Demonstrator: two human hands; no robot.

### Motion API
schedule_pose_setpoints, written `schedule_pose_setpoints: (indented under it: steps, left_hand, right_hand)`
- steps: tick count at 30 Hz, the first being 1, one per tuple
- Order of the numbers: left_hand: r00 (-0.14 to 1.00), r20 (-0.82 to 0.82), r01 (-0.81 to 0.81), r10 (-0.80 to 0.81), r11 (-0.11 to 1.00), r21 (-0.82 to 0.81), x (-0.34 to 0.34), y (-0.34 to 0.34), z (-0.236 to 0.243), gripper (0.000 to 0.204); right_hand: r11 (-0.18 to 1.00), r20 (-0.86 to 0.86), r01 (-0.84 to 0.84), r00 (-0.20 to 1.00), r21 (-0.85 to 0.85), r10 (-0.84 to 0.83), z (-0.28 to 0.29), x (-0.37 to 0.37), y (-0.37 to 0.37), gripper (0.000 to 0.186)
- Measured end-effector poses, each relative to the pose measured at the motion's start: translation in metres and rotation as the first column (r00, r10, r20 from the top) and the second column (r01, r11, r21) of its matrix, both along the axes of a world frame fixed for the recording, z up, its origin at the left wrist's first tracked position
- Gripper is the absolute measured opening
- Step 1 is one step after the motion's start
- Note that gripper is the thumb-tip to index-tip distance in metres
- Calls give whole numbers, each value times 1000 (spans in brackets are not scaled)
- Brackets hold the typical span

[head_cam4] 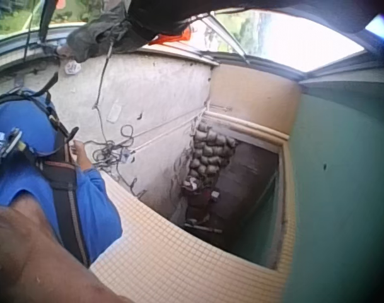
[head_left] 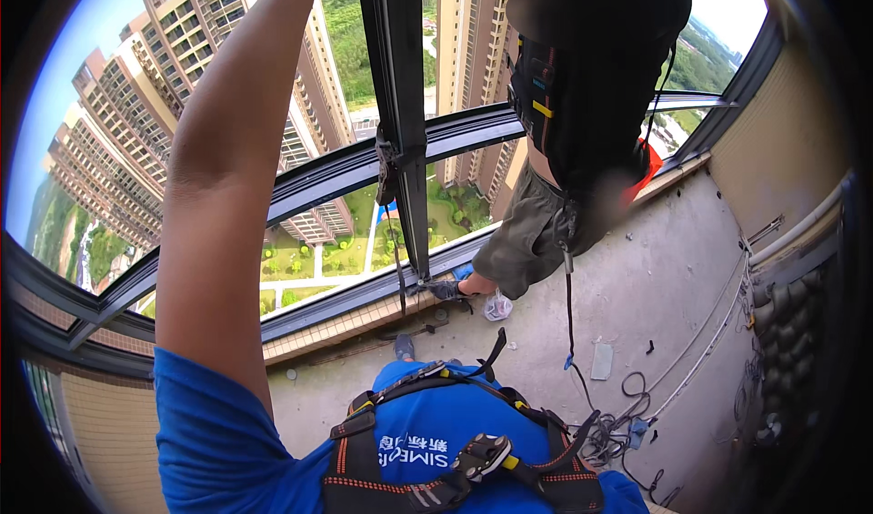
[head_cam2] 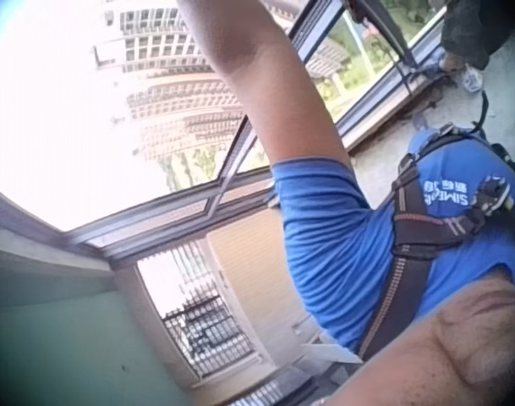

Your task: Installing a metal window frame and seal on a high-rise balcony.

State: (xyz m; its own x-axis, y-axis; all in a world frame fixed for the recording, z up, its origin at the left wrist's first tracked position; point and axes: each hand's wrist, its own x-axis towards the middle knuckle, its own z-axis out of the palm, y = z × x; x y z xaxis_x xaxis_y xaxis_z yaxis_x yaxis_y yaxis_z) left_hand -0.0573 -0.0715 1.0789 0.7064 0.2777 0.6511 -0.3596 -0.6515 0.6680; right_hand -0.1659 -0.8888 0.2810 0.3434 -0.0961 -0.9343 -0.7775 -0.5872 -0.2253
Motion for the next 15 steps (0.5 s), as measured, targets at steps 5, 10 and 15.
schedule_pose_setpoints:
  steps: [5, 10, 15]
  left_hand:
    - [977, 67, -195, 204, 973, -124, 7, -26, -16, 99]
    - [983, 152, -117, 107, 991, 58, 16, 0, -15, 100]
    - [975, 127, -172, 184, 980, -95, 31, 4, -19, 108]
  right_hand:
    - [990, 127, 110, 985, 86, -121, 37, 38, 24, 53]
    - [958, 262, 14, 961, 287, -92, 65, 83, 110, 53]
    - [929, 318, -102, 948, 356, -18, 77, 87, 153, 51]
